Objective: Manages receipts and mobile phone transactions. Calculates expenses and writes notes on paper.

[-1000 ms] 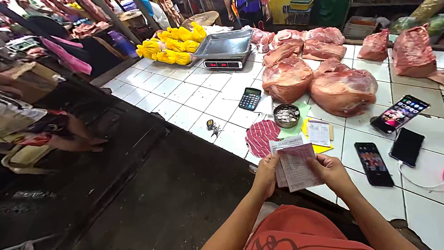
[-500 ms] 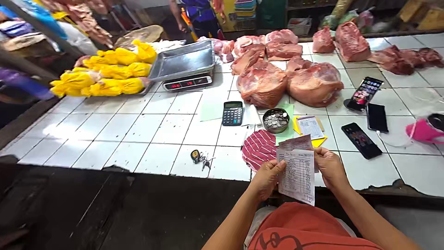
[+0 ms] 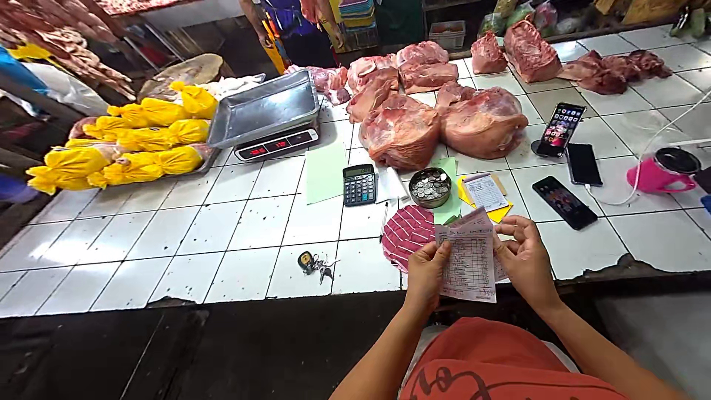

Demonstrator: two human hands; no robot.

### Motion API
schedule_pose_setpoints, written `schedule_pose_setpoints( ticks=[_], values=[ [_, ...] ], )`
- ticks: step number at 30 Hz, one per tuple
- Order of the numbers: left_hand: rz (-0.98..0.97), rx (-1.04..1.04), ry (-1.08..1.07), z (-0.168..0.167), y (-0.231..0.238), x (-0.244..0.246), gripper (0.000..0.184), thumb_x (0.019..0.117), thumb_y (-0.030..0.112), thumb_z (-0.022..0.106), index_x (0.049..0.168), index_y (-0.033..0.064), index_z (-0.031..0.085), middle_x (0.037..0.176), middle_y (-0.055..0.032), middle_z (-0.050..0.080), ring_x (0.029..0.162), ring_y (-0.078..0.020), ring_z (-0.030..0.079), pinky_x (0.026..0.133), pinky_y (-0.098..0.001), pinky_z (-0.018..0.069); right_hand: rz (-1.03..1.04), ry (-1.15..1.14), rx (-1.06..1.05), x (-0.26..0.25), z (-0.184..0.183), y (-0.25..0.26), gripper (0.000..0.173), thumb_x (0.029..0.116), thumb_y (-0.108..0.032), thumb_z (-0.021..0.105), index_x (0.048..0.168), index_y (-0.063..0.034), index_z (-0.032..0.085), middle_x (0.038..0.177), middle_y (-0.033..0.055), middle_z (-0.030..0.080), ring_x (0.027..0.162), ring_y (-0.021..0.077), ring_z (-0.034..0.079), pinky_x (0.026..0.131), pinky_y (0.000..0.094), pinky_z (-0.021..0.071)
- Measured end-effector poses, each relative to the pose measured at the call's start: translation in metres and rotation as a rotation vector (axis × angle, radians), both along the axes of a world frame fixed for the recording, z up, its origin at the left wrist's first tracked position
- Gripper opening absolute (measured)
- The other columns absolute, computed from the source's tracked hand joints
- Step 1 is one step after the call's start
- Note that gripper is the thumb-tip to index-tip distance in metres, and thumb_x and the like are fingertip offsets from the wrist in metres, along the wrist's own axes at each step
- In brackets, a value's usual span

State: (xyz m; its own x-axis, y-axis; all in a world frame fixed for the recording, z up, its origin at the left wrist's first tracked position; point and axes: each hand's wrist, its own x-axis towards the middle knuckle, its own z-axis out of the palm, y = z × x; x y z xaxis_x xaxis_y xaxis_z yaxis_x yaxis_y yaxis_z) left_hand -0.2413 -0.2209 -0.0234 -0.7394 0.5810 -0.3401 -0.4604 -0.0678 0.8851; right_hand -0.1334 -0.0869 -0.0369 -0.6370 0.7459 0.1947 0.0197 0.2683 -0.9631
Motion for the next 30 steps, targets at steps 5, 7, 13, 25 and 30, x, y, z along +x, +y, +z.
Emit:
schedule_pose_setpoints(
  ticks=[5,7,13,25,30],
  values=[
    [0.074,0.028,0.003,0.008,0.015,0.017,0.017,0.1008,0.002,0.059,0.088,-0.0007,0.07,0.075,-0.0042,0.073,0.068,-0.0094,0.071,0.069,-0.0273,0.0615,0.066,0.059,0.113,0.028,0.002,0.008,0.037,0.0959,-0.038,0.069,0.104,-0.0017,0.072,0.097,-0.0034,0.072,0.09,-0.0058,0.065,0.082,0.0127,0.0546],
    [0.104,0.058,0.0,0.01,0.024,0.028,0.013,0.0963,-0.001,0.065,0.085,-0.0007,0.071,0.074,-0.005,0.073,0.067,-0.0103,0.071,0.069,-0.028,0.0615,0.057,0.005,0.101,0.036,0.005,0.014,0.041,0.0872,-0.04,0.077,0.102,-0.0028,0.072,0.096,-0.0011,0.071,0.089,-0.0043,0.066,0.081,0.0126,0.0545],
    [0.154,0.049,0.239,0.013,0.049,0.058,0.009,0.0811,-0.008,0.077,0.082,0.0013,0.074,0.073,-0.0006,0.074,0.067,-0.0047,0.069,0.068,-0.0236,0.0602,0.115,0.043,-0.017,0.057,0.011,0.054,0.013,0.0909,-0.012,0.073,0.09,0.0008,0.074,0.106,0.0066,0.072,0.093,-0.0012,0.069,0.078,0.0137,0.0584],
    [0.052,0.09,0.619,0.025,0.098,0.1,0.015,0.079,-0.011,0.075,0.084,0.0019,0.078,0.089,0.0028,0.075,0.086,-0.0011,0.07,0.081,-0.0203,0.0593,0.309,-0.076,-0.693,0.128,0.036,0.149,0.018,0.1051,-0.008,0.051,0.093,-0.0077,0.064,0.079,-0.0031,0.071,0.071,0.004,0.069,0.067,0.0217,0.0593],
    [0.022,0.043,1.22,0.02,0.099,0.104,0.021,0.0853,-0.004,0.073,0.107,-0.0047,0.075,0.101,-0.0099,0.076,0.095,-0.0074,0.071,0.09,-0.0228,0.0575,0.552,-0.218,-0.631,0.148,0.04,0.193,0.02,0.1019,-0.008,0.052,0.086,-0.0123,0.063,0.069,-0.006,0.068,0.06,0.0008,0.064,0.058,0.0175,0.0549]
  ],
)
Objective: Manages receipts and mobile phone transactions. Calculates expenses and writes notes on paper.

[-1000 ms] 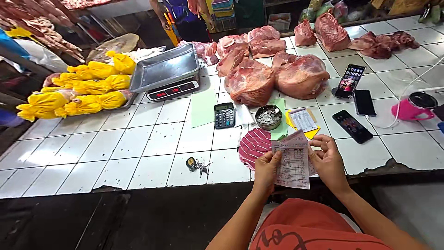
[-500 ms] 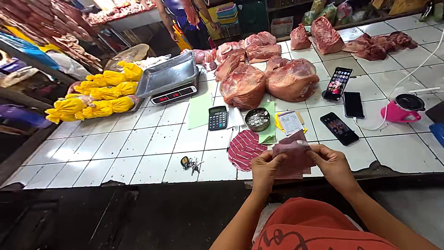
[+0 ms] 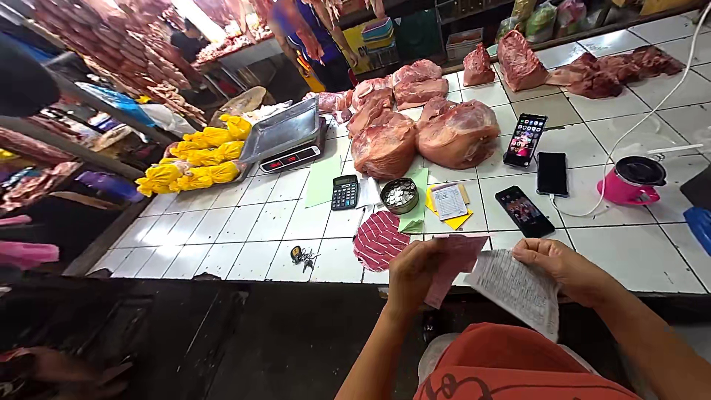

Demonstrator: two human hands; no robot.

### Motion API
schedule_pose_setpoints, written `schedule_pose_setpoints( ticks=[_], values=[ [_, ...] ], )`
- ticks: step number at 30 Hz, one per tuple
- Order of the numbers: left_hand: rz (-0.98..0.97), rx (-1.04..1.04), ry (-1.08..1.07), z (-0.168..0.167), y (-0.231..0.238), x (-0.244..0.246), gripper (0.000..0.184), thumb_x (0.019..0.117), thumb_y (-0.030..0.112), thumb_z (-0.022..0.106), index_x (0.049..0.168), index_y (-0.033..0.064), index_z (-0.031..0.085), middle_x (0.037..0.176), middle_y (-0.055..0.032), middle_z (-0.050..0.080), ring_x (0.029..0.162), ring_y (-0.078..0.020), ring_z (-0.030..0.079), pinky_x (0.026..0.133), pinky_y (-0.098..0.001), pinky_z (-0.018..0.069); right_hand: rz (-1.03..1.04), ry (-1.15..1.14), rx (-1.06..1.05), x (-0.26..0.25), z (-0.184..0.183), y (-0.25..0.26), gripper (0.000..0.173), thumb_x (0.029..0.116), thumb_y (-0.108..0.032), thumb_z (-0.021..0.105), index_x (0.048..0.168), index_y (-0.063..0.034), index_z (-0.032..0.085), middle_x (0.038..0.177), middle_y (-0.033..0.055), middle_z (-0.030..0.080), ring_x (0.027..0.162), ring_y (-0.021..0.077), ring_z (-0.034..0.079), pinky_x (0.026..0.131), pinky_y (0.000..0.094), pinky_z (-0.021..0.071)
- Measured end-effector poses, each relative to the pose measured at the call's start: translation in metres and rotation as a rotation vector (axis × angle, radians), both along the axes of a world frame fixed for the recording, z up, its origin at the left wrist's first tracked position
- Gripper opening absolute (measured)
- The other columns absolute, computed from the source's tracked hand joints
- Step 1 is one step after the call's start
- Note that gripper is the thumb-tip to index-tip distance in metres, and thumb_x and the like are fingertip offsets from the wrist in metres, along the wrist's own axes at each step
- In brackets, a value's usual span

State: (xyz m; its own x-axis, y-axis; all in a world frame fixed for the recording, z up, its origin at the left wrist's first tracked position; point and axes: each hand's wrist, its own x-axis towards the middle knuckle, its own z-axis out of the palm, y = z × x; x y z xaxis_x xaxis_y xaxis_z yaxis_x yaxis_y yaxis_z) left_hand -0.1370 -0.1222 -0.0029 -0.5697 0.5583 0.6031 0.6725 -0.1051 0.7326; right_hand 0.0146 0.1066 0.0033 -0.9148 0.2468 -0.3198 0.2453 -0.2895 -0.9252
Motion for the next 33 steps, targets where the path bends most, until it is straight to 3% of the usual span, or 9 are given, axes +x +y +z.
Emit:
schedule_pose_setpoints(
  ticks=[3,7,9,13,17,23,25,29,33],
  values=[
    [0.091,-0.068,0.166,0.0,-0.001,0.009,0.032,0.0913,0.0,0.069,0.123,-0.0049,0.067,0.106,-0.0149,0.074,0.095,-0.0106,0.071,0.091,-0.0236,0.056,0.042,0.051,0.122,0.001,0.006,0.016,0.009,0.0991,-0.005,0.059,0.097,-0.0097,0.066,0.074,-0.0076,0.07,0.062,-0.0002,0.066,0.06,0.017,0.0563],
    [0.263,-0.006,0.035,-0.002,-0.01,0.021,0.049,0.0857,-0.007,0.069,0.131,-0.0165,0.055,0.096,-0.0111,0.075,0.089,-0.0056,0.072,0.087,-0.0232,0.058,-0.002,0.219,0.229,-0.014,0.002,0.037,0.033,0.0999,-0.003,0.053,0.132,-0.0073,0.055,0.084,-0.0078,0.073,0.071,-0.0001,0.071,0.066,0.0171,0.0606],
    [0.336,0.034,-0.09,0.001,-0.017,0.029,0.058,0.0852,-0.006,0.07,0.137,-0.0179,0.048,0.094,-0.0062,0.075,0.087,-0.0028,0.071,0.085,-0.0227,0.0588,-0.048,0.286,0.565,-0.025,-0.008,0.039,0.026,0.1003,-0.005,0.052,0.122,-0.0023,0.066,0.095,-0.003,0.071,0.082,-0.0016,0.067,0.075,0.016,0.0564],
    [0.414,0.083,-0.318,0.008,-0.029,0.043,0.065,0.088,-0.007,0.068,0.145,-0.0154,0.038,0.096,-0.0034,0.077,0.086,-0.0049,0.073,0.083,-0.0248,0.0611,0.1,0.418,0.877,-0.046,-0.016,0.005,0.031,0.0995,-0.009,0.05,0.118,-0.0004,0.073,0.114,0.0193,0.067,0.105,0.0226,0.066,0.092,0.0386,0.0548],
    [0.459,0.145,-0.475,0.014,-0.04,0.045,0.06,0.0941,-0.007,0.062,0.148,-0.0104,0.036,0.092,-0.0023,0.076,0.08,-0.0077,0.074,0.078,-0.0269,0.0632,0.156,0.471,0.676,-0.065,-0.023,-0.047,0.039,0.0878,-0.041,0.075,0.104,-0.0058,0.075,0.101,0.0037,0.068,0.094,0.0042,0.063,0.083,0.0219,0.0529],
    [0.725,0.086,-0.406,0.018,-0.076,0.015,0.064,0.0994,-0.001,0.052,0.156,-0.0058,0.022,0.103,-0.0112,0.072,0.079,-0.0063,0.072,0.073,-0.026,0.0607,0.107,0.311,0.508,-0.096,-0.013,-0.08,0.021,0.0845,-0.025,0.079,0.078,-0.0086,0.068,0.082,-0.0047,0.061,0.074,-0.0042,0.058,0.067,0.0126,0.0485],
    [0.886,-0.032,-0.186,0.009,-0.096,-0.005,0.053,0.0982,-0.001,0.055,0.147,-0.0111,0.038,0.102,-0.014,0.073,0.081,-0.0057,0.072,0.074,-0.0235,0.0595,0.088,0.312,0.504,-0.105,-0.011,-0.085,0.018,0.0844,-0.021,0.079,0.077,-0.0085,0.068,0.081,-0.0053,0.06,0.074,-0.0048,0.057,0.068,0.012,0.0481],
    [0.804,-0.265,-0.022,-0.009,-0.124,-0.036,0.021,0.0883,-0.009,0.056,0.09,-0.0018,0.075,0.092,-0.0158,0.074,0.09,-0.02,0.072,0.083,-0.0338,0.0581,0.063,0.277,0.468,-0.116,-0.012,-0.105,0.013,0.0859,-0.015,0.077,0.079,-0.0064,0.07,0.082,-0.0039,0.064,0.076,-0.003,0.06,0.071,0.0144,0.0506],
    [0.495,-0.254,-0.38,0.0,-0.118,-0.048,0.028,0.0928,-0.006,0.048,0.101,-0.0027,0.075,0.099,-0.0084,0.075,0.092,-0.006,0.069,0.085,-0.025,0.0542,0.049,0.184,0.472,-0.125,-0.014,-0.126,0.015,0.0906,-0.014,0.073,0.079,-0.0043,0.069,0.082,-0.0022,0.061,0.074,-0.0006,0.057,0.069,0.0174,0.0487]
  ],
)
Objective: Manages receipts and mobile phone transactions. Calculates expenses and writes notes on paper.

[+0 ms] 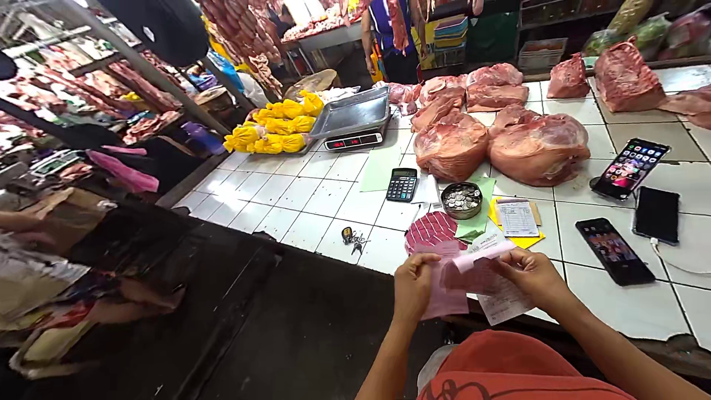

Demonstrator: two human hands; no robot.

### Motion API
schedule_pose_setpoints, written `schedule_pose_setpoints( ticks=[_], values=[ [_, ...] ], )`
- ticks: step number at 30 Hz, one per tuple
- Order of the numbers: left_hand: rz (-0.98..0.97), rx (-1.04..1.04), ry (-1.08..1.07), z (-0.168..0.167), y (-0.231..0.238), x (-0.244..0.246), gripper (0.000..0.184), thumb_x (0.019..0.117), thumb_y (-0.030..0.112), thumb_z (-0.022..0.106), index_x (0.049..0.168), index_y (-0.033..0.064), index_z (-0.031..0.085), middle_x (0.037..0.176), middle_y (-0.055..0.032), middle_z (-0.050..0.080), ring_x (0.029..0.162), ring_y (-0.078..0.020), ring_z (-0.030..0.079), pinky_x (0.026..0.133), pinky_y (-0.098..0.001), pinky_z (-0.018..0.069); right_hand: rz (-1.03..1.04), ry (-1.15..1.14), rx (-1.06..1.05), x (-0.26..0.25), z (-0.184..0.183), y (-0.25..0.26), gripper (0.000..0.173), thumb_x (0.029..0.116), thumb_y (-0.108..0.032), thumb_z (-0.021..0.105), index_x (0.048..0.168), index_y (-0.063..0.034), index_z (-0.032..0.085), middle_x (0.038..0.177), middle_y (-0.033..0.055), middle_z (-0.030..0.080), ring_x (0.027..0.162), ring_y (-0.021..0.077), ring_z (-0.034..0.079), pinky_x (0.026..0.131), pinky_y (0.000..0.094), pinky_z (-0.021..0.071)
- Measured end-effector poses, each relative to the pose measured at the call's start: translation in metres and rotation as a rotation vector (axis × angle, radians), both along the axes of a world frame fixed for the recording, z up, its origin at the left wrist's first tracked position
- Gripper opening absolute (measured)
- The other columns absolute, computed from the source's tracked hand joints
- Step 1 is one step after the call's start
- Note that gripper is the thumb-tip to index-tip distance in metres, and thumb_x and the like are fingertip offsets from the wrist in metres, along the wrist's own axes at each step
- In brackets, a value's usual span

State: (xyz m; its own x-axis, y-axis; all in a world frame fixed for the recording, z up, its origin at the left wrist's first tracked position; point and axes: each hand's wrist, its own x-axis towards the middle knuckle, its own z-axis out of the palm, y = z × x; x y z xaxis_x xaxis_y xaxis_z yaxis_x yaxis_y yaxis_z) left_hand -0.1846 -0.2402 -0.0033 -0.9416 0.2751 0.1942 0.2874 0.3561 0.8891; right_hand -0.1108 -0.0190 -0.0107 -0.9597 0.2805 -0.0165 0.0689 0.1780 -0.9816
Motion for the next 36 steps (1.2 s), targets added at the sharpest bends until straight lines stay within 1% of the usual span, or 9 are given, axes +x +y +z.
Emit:
schedule_pose_setpoints(
  ticks=[3,6,9,12,21,28,30,32,36],
  values=[
    [-0.197,0.176,-0.124,0.005,0.003,-0.007,0.03,0.1004,0.007,0.046,0.111,-0.0068,0.071,0.105,-0.0078,0.073,0.093,-0.0015,0.067,0.088,-0.022,0.055,-0.035,-0.103,-0.043,-0.004,0.001,-0.007,0.015,0.0955,-0.012,0.069,0.086,-0.0008,0.07,0.082,0.0009,0.063,0.071,0.0018,0.06,0.068,0.0197,0.0515],
    [-0.347,0.175,-0.114,0.003,0.005,-0.021,0.031,0.0944,0.024,0.067,0.106,-0.0048,0.073,0.101,-0.0043,0.072,0.091,-0.0007,0.068,0.085,-0.021,0.0565,-0.069,-0.188,-0.123,-0.003,0.004,-0.01,0.017,0.0992,-0.012,0.065,0.085,-0.002,0.068,0.079,0.0,0.065,0.066,0.0015,0.061,0.064,0.0198,0.0524],
    [-0.345,0.145,-0.1,-0.002,0.016,-0.036,0.01,0.0882,0.009,0.074,0.083,0.0005,0.074,0.079,0.0018,0.07,0.075,0.0032,0.065,0.073,-0.0158,0.0553,-0.149,-0.205,-0.207,0.001,0.002,-0.011,0.012,0.0978,-0.008,0.064,0.089,-0.0023,0.071,0.077,-0.0011,0.068,0.066,0.0014,0.063,0.065,0.021,0.0542],
    [-0.357,0.089,0.023,-0.004,0.026,-0.053,0.006,0.0852,0.001,0.073,0.08,-0.0018,0.074,0.08,-0.001,0.071,0.076,0.0041,0.065,0.074,-0.0142,0.055,-0.228,-0.221,-0.1,0.012,-0.001,0.001,0.014,0.0965,-0.014,0.068,0.092,-0.0018,0.073,0.082,0.0013,0.069,0.071,0.0037,0.063,0.07,0.0252,0.0539],
    [-0.571,-0.026,0.83,-0.019,0.073,-0.087,0.014,0.0898,0.001,0.066,0.09,-0.0058,0.078,0.098,-0.0207,0.076,0.098,-0.0222,0.074,0.094,-0.0265,0.0551,-0.284,-0.308,-0.278,0.09,0.016,0.057,0.012,0.0923,-0.005,0.072,0.094,-0.0008,0.061,0.076,-0.0009,0.061,0.066,0.0036,0.058,0.067,0.0224,0.0503],
    [-0.485,-0.071,0.899,-0.023,0.126,-0.071,0.017,0.0874,-0.006,0.06,0.091,-0.0099,0.076,0.097,-0.0264,0.074,0.094,-0.0337,0.074,0.089,-0.0376,0.0578,-0.242,-0.186,-0.39,0.154,0.029,0.099,0.025,0.0953,0.002,0.064,0.118,-0.0034,0.056,0.072,-0.0034,0.063,0.059,0.002,0.06,0.063,0.0199,0.0543],
    [-0.433,0.018,0.696,-0.017,0.142,-0.06,0.017,0.0832,-0.005,0.061,0.089,-0.0104,0.075,0.092,-0.0203,0.075,0.09,-0.0211,0.073,0.085,-0.0305,0.056,-0.354,-0.229,-0.2,0.171,0.03,0.113,0.014,0.1006,-0.001,0.058,0.112,-0.0009,0.066,0.082,0.0007,0.064,0.067,0.003,0.059,0.067,0.021,0.0518],
    [-0.451,0.16,0.171,-0.006,0.16,-0.032,0.01,0.0837,-0.004,0.062,0.088,-0.0042,0.071,0.082,0.0033,0.073,0.077,0.0048,0.067,0.074,-0.0135,0.0554,-0.449,-0.391,0.066,0.183,0.027,0.126,0.028,0.1036,-0.001,0.047,0.118,-0.0004,0.071,0.111,0.0162,0.068,0.098,0.0206,0.064,0.09,0.0374,0.0514],
    [-0.544,0.319,-0.978,-0.011,0.19,0.041,0.032,0.1037,0.005,0.033,0.091,0.0124,0.062,0.074,0.0035,0.071,0.068,-0.004,0.069,0.065,-0.0228,0.0591,-0.497,-0.507,0.213,0.194,-0.001,0.141,0.039,0.1068,-0.011,0.041,0.137,-0.0006,0.063,0.144,0.0291,0.05,0.129,0.0371,0.055,0.11,0.0468,0.0434]
  ],
)
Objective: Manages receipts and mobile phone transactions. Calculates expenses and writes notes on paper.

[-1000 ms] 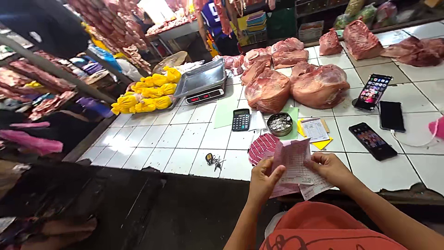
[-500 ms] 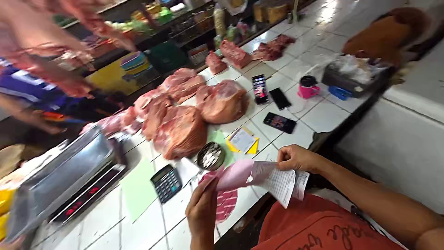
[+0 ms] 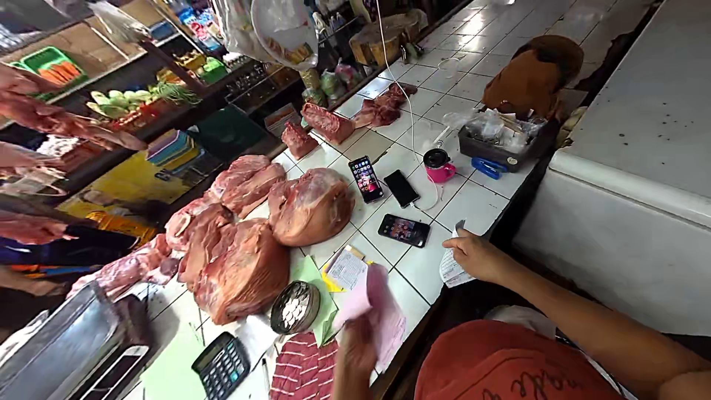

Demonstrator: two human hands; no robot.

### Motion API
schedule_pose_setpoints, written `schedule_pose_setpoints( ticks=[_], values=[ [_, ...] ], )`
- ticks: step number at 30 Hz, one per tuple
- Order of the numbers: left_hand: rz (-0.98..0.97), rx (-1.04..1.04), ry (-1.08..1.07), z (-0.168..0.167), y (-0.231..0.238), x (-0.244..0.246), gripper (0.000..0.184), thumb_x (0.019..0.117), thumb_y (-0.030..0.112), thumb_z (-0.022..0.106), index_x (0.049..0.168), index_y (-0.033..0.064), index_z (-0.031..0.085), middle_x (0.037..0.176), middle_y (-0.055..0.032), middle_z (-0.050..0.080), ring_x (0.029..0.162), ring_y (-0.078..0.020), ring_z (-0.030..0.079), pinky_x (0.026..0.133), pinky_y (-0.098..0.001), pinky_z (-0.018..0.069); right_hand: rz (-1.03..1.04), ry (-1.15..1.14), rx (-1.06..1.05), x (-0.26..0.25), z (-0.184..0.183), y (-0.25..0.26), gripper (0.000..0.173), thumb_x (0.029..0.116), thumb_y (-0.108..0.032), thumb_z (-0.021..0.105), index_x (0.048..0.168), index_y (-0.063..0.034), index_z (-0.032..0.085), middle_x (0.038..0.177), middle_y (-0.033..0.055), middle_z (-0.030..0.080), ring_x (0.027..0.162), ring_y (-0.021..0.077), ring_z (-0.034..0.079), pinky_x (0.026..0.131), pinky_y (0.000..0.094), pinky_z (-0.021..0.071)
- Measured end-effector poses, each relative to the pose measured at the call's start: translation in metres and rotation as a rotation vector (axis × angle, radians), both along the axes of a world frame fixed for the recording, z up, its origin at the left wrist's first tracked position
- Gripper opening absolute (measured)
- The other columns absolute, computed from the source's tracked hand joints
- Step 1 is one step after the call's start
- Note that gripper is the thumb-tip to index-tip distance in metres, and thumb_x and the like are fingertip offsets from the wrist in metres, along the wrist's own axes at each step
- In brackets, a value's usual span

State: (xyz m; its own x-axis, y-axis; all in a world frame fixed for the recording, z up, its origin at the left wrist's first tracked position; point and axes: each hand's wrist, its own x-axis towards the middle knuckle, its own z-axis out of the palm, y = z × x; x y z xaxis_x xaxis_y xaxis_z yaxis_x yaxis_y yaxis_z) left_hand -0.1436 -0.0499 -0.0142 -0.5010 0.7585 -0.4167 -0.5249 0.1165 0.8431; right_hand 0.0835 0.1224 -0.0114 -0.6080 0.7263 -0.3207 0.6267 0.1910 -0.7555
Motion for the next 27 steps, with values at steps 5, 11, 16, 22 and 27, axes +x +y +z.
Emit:
schedule_pose_setpoints(
  ticks=[5,11,16,22,27],
  values=[
    [-0.009,-0.314,-0.416,-0.02,0.051,0.075,0.018,0.1054,0.016,0.046,0.109,0.0046,0.06,0.089,-0.009,0.072,0.081,-0.0173,0.073,0.073,-0.0354,0.0625,0.031,0.113,-0.127,0.019,-0.033,0.023,0.06,0.1091,-0.045,0.043,0.119,0.0074,0.069,0.125,0.0317,0.062,0.115,0.0419,0.061,0.103,0.0567,0.0446],
    [0.055,-0.158,0.021,-0.018,0.075,0.105,0.021,0.0932,-0.011,0.055,0.114,-0.0051,0.056,0.089,-0.0106,0.072,0.079,-0.0164,0.072,0.075,-0.0339,0.0618,-0.005,0.236,-0.481,0.026,-0.041,0.038,0.052,0.1089,-0.041,0.047,0.102,0.0048,0.071,0.097,0.0137,0.072,0.089,0.0172,0.066,0.088,0.0415,0.0526],
    [-0.018,-0.001,0.452,-0.031,0.075,0.122,0.025,0.0816,-0.012,0.064,0.106,-0.0052,0.066,0.092,-0.0033,0.076,0.086,-0.0068,0.073,0.082,-0.0274,0.0614,-0.024,0.365,-0.593,0.015,-0.049,0.043,0.034,0.1019,-0.031,0.064,0.089,-0.0007,0.069,0.075,0.001,0.065,0.069,0.0057,0.062,0.07,0.0282,0.0532],
    [0.109,0.01,0.522,-0.027,0.072,0.128,0.026,0.0938,0.002,0.058,0.118,-0.0057,0.063,0.1,-0.0001,0.075,0.09,-0.0048,0.072,0.084,-0.0268,0.0615,0.1,0.325,-0.557,0.012,-0.053,0.053,0.027,0.1002,-0.024,0.067,0.097,0.0027,0.07,0.082,0.0053,0.066,0.073,0.0077,0.06,0.074,0.0304,0.0515],
    [0.23,0.051,0.665,-0.026,0.079,0.129,0.02,0.0943,-0.004,0.055,0.11,-0.0049,0.067,0.093,0.0055,0.076,0.086,0.0005,0.072,0.081,-0.0214,0.0608,0.224,0.382,-0.551,0.013,-0.059,0.046,0.031,0.0997,-0.022,0.068,0.103,0.0084,0.069,0.092,0.0135,0.068,0.081,0.0139,0.06,0.081,0.0349,0.0505]
  ],
)
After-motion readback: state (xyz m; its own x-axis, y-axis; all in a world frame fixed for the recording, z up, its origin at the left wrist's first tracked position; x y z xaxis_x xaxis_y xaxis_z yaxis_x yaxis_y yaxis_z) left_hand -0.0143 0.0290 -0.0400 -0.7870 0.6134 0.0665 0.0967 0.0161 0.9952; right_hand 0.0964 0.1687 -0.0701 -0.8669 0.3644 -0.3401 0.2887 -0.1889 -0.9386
